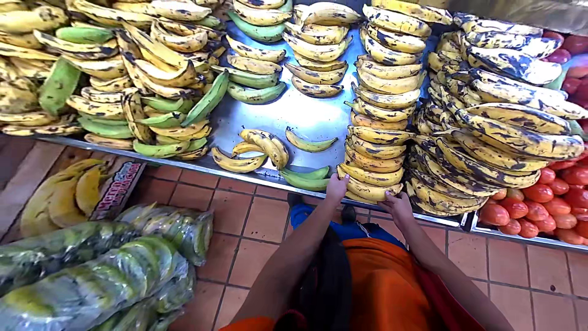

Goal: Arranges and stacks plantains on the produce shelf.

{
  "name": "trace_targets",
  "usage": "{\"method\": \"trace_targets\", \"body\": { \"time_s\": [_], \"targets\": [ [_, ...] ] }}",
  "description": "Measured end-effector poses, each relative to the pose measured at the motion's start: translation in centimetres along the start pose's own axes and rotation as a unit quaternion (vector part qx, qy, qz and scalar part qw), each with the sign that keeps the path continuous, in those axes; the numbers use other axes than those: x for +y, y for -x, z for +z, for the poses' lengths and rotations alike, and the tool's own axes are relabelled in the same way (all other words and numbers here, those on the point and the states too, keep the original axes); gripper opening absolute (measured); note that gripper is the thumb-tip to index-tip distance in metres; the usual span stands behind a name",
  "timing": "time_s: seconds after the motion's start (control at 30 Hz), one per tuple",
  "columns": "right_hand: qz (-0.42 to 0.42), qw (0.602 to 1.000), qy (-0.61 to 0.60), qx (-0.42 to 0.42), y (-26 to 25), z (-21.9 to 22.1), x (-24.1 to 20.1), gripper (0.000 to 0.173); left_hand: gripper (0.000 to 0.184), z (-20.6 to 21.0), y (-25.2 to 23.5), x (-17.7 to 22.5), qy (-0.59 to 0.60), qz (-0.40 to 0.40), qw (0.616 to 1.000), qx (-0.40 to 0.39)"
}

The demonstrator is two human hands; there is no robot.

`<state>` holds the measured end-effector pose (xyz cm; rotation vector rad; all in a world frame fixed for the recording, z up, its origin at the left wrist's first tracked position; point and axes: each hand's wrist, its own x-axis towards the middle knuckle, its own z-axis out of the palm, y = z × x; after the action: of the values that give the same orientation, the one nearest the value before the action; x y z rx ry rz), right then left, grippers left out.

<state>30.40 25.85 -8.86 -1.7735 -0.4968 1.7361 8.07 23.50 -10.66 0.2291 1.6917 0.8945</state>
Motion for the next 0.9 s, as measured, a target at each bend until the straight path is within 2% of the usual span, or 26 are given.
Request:
{"method": "trace_targets", "body": {
  "time_s": [0.1,0.23,0.33,0.43,0.5,0.6,0.7,0.8,0.9],
  "targets": [
    [-0.02,1.0,0.006,-0.016,-0.6,-0.2,0.1,0.06,0.05,-0.2,-0.5,-1.0,0.004,0.037,0.999,-0.002],
    [-0.011,0.999,0.022,-0.036,-0.5,-0.4,0.4,0.063,0.057,-0.8,0.0,0.0,0.032,-0.013,0.999,-0.024],
    [0.022,0.998,-0.002,-0.052,-0.7,-0.5,0.2,0.069,0.062,-1.2,0.0,-0.1,0.039,-0.011,0.998,-0.037],
    [0.051,0.997,-0.02,-0.06,-0.3,-1.2,-0.1,0.071,0.069,-3.2,3.5,-0.6,0.026,0.004,0.998,-0.059],
    [0.046,0.998,0.02,-0.046,0.1,-2.1,-0.1,0.071,0.065,-5.3,4.2,-2.4,0.021,-0.002,0.998,-0.053],
    [0.011,0.992,0.121,-0.038,0.5,-4.7,1.2,0.068,0.055,-9.4,3.4,-5.6,0.056,-0.038,0.998,-0.01],
    [0.029,0.987,0.151,-0.052,0.9,-7.6,2.4,0.059,0.047,-12.8,3.3,-5.9,0.12,-0.055,0.988,0.076],
    [0.04,0.982,0.179,-0.051,2.1,-8.3,2.5,0.049,0.044,-16.1,0.9,-4.3,0.116,0.019,0.982,0.147],
    [0.031,0.975,0.216,-0.044,3.5,-7.6,1.8,0.047,0.05,-19.2,-3.2,-0.3,0.055,0.085,0.967,0.233]
  ]
}}
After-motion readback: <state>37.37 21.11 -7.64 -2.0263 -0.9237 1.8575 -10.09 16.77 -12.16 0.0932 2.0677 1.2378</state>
